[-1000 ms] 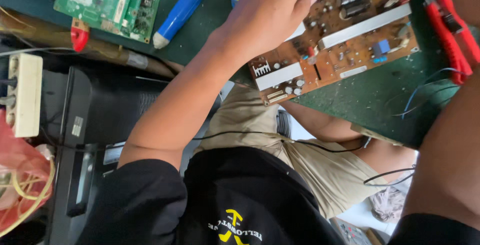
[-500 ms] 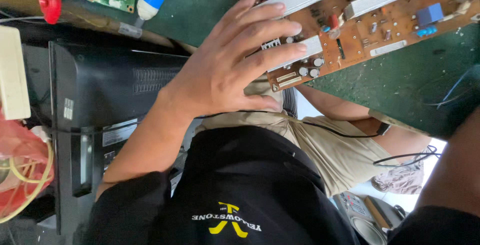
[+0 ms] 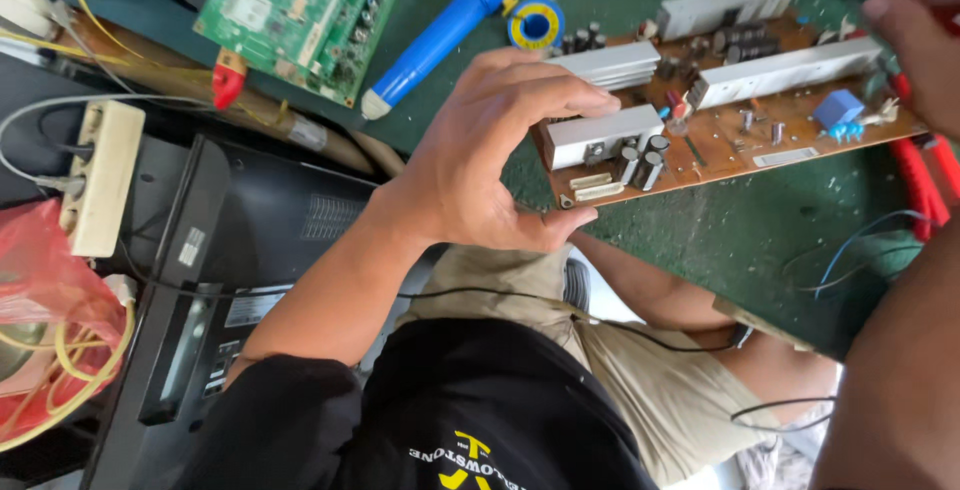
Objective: The person uses a screwdriver and a brush to work on a circuit board, handling small electronic components and turning the board over to view the underside.
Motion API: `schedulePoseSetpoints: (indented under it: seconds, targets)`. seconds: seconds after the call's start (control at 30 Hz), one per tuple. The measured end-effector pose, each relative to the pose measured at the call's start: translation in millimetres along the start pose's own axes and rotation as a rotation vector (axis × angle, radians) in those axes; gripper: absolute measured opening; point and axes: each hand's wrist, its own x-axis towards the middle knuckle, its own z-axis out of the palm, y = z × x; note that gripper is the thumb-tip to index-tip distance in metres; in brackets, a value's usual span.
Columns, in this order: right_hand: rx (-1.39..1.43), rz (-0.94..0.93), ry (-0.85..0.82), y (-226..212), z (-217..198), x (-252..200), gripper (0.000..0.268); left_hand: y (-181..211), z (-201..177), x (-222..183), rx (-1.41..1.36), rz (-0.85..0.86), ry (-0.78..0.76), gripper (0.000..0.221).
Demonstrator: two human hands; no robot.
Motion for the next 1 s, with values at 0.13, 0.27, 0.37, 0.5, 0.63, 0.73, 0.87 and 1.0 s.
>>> schedulePoseSetpoints:
  seconds: [0.13,0.27,0.37,0.5,0.63,0.73,0.87,1.0]
  targets:
    - [-0.052,0.057,0.045,-45,-9,2,0.035,3,1,2,0.004,-0.014,0.002,0.069]
    - [-0.039,0.011,0.068,-47,-2,4,0.037,7,-1,4,0.01,-0.02,-0.026,0.064]
    - [-0.036,-0.026,0.073,-43,2,2,0.038,7,-3,1,0.029,-0.02,-0.073,0.066]
    - [0.013,-0.025,0.083,-43,4,0,0.036,5,-5,-1,0.043,0.013,-0.104,0.068]
    - [-0.035,-0.049,0.051,-53,1,1,0.036,5,-7,1,0.043,0.031,-0.116,0.069]
    - [-0.036,-0.08,0.063,-63,0,4,0.038,6,-8,2,0.046,0.035,-0.118,0.066]
    - [0.07,-0.025,0.05,-79,-3,6,0.038,1,-10,-2,0.011,0.053,-0.153,0.069]
    - [0.075,0.0,0.042,-129,-12,19,0.032,-9,-17,-9,0.042,0.141,-0.269,0.099]
